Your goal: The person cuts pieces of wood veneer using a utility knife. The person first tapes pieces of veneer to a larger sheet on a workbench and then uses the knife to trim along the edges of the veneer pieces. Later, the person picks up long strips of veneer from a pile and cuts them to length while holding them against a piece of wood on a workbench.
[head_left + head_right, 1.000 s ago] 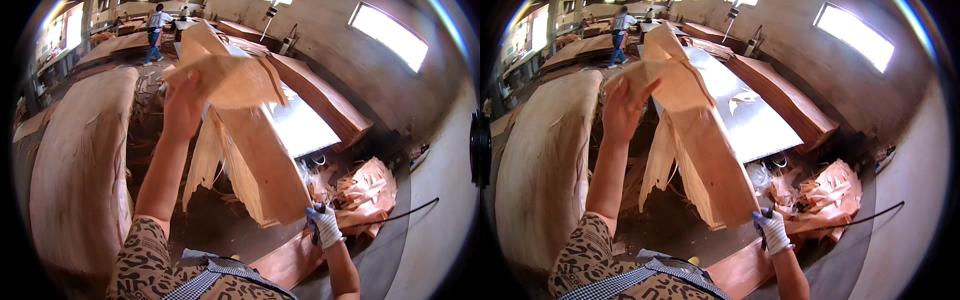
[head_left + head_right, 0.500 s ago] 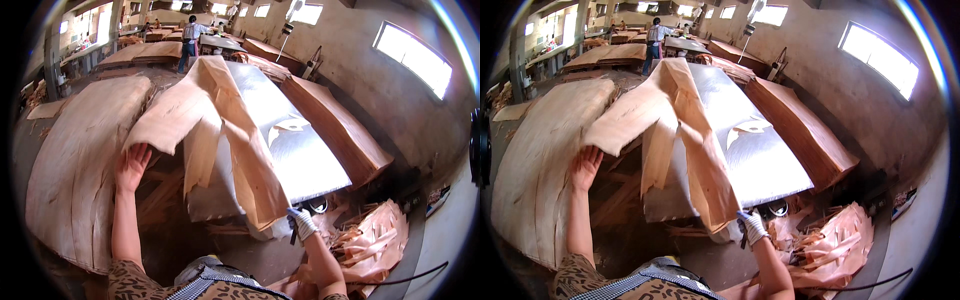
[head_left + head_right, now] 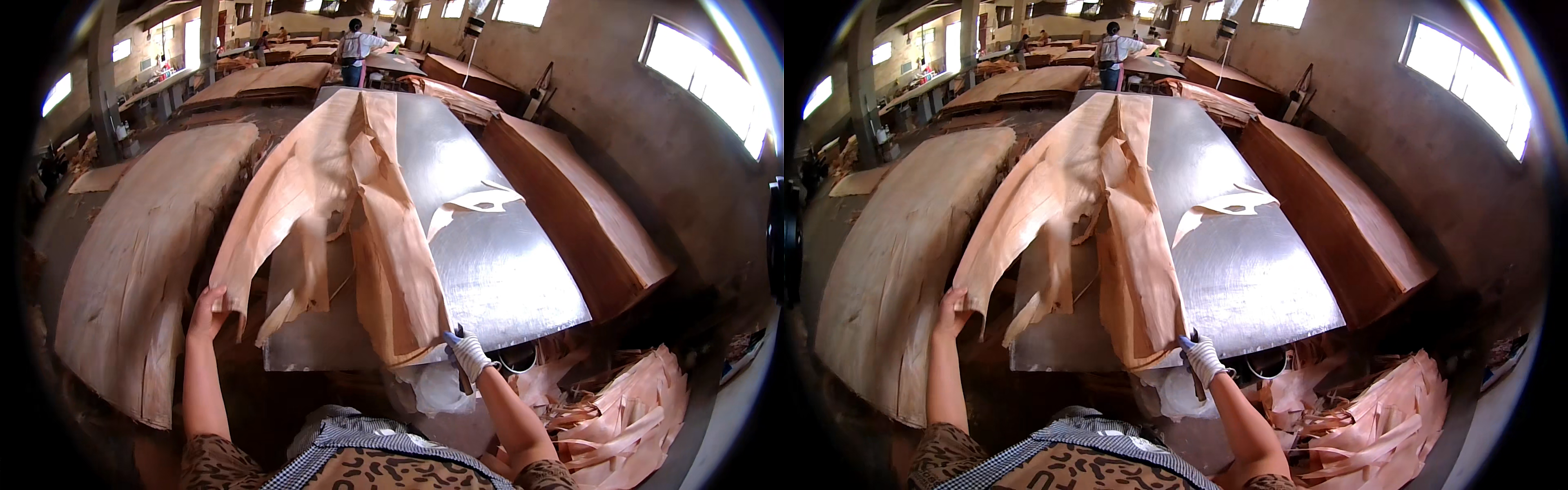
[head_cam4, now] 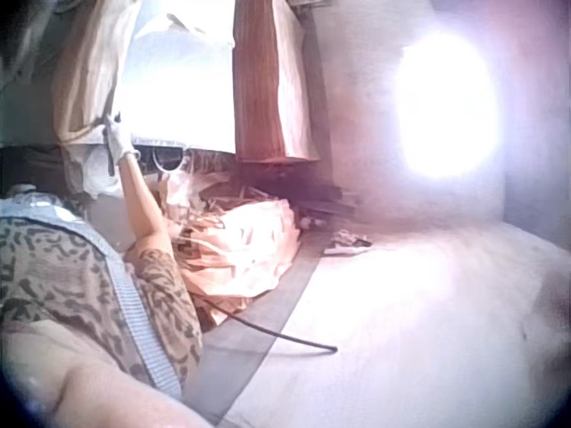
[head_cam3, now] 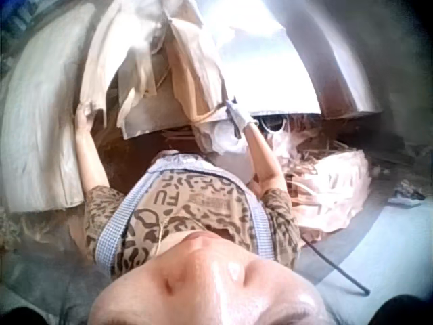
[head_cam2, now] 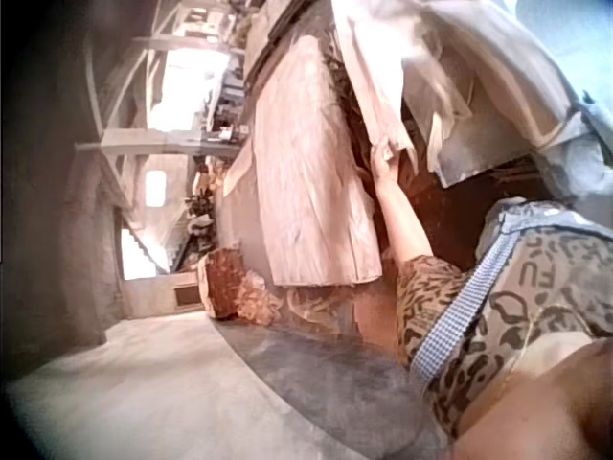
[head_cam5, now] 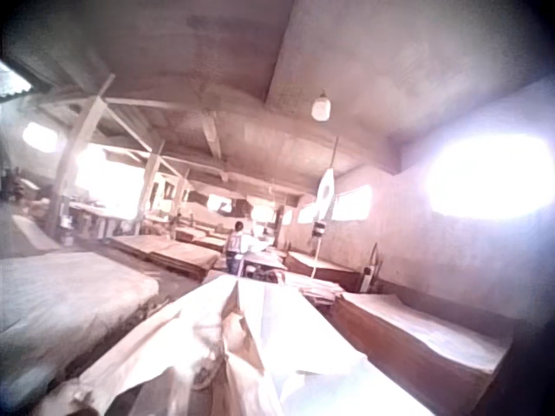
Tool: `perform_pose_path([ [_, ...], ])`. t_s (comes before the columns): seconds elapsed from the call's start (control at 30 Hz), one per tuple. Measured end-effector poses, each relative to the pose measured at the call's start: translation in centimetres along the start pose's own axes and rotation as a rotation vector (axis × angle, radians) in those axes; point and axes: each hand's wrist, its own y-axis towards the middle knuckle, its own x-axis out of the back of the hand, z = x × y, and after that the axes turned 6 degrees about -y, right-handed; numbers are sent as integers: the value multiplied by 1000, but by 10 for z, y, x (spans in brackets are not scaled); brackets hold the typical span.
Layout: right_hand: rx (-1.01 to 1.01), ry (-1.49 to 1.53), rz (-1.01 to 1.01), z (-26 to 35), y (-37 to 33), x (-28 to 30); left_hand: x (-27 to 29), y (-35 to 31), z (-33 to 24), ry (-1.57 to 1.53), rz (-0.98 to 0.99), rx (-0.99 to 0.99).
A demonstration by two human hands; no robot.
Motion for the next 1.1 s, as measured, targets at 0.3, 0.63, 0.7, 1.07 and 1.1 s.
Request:
perform_pose_path([
  [0.3, 105, 99, 50, -30, 17, 132, -69, -127, 16, 100, -96, 77],
  [0.63, 132, 15, 47, -28, 29, 62, 21, -113, 72, 334, -329, 390],
  [0.7, 149, -29, 43, -22, 52, 51, 22, -83, 94, 298, -287, 396],
  [1.07, 199, 319, 94, 10, 73, 63, 54, -67, 152, 609, -325, 506],
  [1.1, 189, 335, 97, 6, 89, 64, 48, -57, 155, 559, -349, 494],
])
